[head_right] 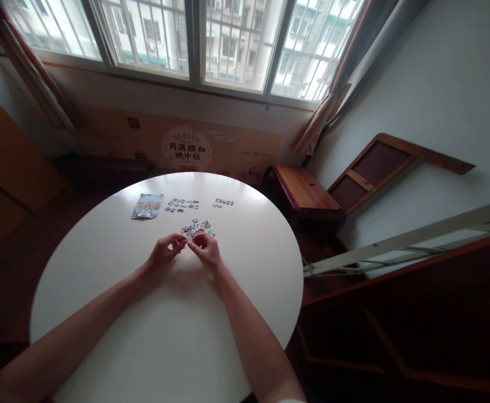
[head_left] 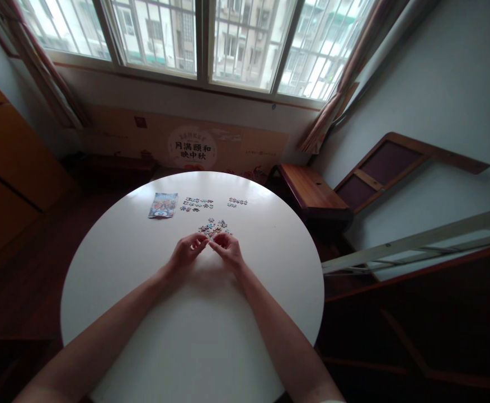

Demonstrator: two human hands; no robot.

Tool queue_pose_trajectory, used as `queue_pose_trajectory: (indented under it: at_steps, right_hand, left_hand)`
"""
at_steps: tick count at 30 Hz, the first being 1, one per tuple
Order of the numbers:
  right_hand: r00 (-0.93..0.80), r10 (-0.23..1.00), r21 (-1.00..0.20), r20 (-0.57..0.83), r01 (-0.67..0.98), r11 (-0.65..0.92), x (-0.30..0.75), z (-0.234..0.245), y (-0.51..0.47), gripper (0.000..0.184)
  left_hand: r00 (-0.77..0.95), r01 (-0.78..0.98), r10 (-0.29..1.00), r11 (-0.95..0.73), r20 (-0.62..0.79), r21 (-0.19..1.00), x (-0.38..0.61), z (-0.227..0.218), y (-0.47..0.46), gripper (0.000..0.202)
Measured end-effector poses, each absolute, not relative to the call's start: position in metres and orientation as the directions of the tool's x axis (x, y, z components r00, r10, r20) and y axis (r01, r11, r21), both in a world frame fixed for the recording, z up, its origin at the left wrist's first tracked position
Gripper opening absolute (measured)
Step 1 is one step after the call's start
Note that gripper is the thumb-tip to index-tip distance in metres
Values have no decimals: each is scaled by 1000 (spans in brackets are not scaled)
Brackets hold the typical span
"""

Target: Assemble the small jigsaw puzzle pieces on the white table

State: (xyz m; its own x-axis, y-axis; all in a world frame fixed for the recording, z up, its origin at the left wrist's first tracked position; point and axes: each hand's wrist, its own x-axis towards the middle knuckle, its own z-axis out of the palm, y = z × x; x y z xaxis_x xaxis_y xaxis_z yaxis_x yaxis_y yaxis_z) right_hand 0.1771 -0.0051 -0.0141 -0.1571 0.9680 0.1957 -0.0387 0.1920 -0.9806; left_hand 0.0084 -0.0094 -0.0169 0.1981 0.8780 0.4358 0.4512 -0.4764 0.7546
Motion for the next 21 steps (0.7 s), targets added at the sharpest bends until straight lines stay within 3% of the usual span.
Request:
queue_pose_trajectory:
  at_steps: [21]
  right_hand:
    - [-159,969,-982,187,-38,184,178,-13,-5,30]
  left_hand:
    - [206,442,874,-485,441,755,10,-12,-11,21]
